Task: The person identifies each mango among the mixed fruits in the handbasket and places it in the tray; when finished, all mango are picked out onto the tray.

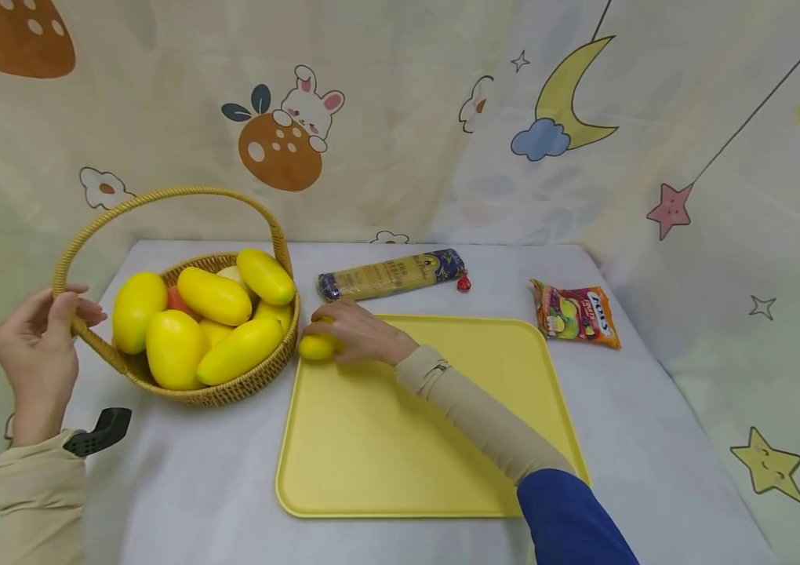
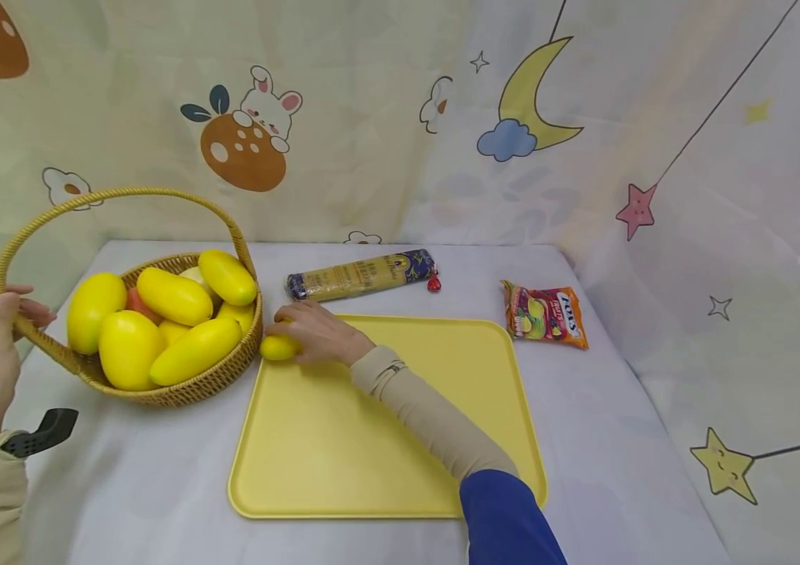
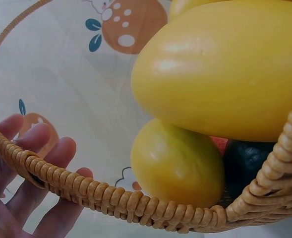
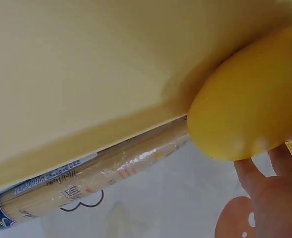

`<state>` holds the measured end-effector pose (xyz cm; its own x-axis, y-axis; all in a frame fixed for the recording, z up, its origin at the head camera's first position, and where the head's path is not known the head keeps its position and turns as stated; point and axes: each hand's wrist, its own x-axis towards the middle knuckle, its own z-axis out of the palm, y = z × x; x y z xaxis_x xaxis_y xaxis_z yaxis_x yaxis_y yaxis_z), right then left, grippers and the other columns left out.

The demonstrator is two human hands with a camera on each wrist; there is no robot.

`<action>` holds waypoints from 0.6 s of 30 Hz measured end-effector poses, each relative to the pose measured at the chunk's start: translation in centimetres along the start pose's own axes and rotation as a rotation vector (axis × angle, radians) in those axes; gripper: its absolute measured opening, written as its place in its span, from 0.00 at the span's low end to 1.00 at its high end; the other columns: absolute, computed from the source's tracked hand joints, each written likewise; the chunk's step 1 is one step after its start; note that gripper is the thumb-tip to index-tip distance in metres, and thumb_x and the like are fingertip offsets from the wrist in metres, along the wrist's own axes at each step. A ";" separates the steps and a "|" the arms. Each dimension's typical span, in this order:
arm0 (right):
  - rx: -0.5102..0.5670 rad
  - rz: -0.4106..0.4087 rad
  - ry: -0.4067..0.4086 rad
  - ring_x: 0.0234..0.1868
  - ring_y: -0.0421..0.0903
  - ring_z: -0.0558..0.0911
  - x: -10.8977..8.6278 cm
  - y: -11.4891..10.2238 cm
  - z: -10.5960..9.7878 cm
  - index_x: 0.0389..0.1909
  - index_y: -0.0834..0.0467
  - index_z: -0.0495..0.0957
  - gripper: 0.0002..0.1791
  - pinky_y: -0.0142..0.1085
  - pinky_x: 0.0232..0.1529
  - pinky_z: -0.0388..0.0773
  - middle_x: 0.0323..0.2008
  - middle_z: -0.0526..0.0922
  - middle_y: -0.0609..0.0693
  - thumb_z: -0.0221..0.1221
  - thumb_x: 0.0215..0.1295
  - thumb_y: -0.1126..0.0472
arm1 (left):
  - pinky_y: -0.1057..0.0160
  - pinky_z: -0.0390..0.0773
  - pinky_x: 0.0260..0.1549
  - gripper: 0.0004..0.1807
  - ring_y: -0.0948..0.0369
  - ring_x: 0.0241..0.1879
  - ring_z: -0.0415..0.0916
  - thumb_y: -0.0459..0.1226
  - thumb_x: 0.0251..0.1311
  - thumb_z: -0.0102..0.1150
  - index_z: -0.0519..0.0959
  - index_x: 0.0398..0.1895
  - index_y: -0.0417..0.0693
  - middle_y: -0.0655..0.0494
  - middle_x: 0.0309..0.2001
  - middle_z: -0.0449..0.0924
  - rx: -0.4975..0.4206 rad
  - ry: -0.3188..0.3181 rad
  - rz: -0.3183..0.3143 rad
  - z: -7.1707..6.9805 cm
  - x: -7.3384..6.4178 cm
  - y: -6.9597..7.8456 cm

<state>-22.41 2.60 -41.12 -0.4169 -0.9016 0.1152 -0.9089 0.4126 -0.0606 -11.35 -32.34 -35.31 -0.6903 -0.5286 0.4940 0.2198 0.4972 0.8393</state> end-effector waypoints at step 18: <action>0.028 -0.011 0.003 0.63 0.51 0.70 -0.3 -0.4 -1.4 0.57 0.51 0.77 0.29 0.44 0.68 0.62 0.60 0.73 0.53 0.69 0.52 0.55 | 0.80 0.75 0.37 0.14 0.73 0.26 0.77 0.39 0.66 0.55 0.83 0.44 0.38 0.73 0.25 0.79 -0.003 0.002 -0.018 0.0 0.0 -0.1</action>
<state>-21.94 2.84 -39.74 -0.4070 -0.9056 0.1193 -0.9129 0.3988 -0.0874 -11.34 -32.39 -35.43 -0.6931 -0.5387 0.4790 0.2091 0.4857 0.8488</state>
